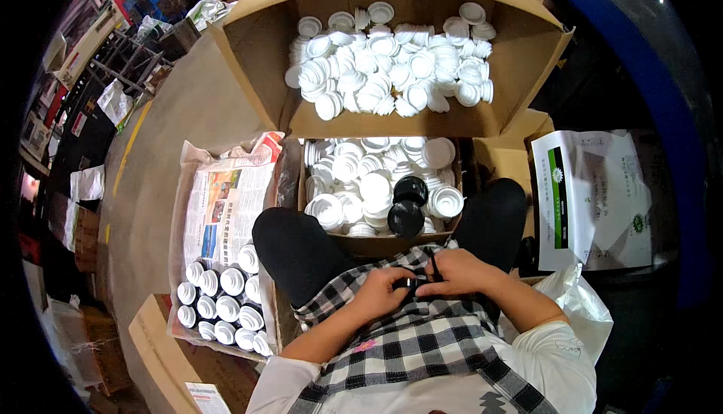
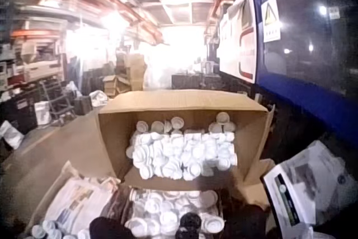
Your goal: The person sits on the floor and repeatedly picks up black and white plastic caps, presses them together, and places the assembled units into a nearby box. The person handles the caps one at a time throughout the clip.
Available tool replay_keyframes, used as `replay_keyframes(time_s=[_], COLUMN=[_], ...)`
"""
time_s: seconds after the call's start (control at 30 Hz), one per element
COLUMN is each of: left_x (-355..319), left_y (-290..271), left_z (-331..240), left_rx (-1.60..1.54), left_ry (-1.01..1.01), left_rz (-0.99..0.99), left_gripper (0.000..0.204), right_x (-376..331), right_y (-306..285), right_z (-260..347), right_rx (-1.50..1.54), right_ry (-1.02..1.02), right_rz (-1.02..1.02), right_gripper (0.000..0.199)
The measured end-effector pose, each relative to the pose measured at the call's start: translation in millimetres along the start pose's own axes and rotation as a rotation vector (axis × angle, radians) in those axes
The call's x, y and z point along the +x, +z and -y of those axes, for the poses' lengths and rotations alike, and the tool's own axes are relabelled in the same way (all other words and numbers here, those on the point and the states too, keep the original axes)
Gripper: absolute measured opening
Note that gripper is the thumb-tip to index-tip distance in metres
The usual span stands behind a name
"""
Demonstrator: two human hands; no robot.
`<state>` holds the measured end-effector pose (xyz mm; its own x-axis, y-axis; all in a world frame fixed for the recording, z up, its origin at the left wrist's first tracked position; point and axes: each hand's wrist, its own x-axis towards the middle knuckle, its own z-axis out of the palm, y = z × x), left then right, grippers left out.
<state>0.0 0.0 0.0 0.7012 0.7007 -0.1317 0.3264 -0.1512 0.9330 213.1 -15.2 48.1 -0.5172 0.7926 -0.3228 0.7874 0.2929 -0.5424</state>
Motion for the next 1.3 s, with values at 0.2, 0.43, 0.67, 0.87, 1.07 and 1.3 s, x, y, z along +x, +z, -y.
replay_keyframes(time_s=[0.2, 0.43, 0.67, 0.87, 1.07, 1.3], left_x=[12.6, 20.5, 24.6, 15.5, 79.9, 148.8], left_y=[-35.2, -55.1, 7.9, -17.6, -111.8, -92.6], left_z=[-5.5, 6.1, 7.5, 12.1, 69.4, 61.7], left_rx=[0.131, -0.730, -0.916, -0.258, 0.143, 0.961], left_ry=[0.409, 0.439, -0.304, -0.103, 0.026, 0.270], left_rz=[0.226, 0.131, -0.082, -0.018, -0.269, -0.284], left_gripper=[0.018, 0.016, 0.017, 0.019, 0.032, 0.056], right_x=[-8.0, -5.0, 13.4, -53.7, -206.5, -317.2], right_y=[-10.9, -19.5, 21.1, 4.0, -28.2, 13.4], right_z=[-2.6, -29.0, -6.9, -45.6, -122.5, -94.2], right_rx=[0.157, 0.833, 0.287, 0.364, 0.136, 0.103], right_ry=[-0.199, -0.349, -0.226, -0.171, 0.777, 1.483], right_rz=[0.202, -0.743, -0.930, -0.400, -0.739, -0.087], right_gripper=[0.041, 0.044, 0.014, 0.034, 0.036, 0.056])
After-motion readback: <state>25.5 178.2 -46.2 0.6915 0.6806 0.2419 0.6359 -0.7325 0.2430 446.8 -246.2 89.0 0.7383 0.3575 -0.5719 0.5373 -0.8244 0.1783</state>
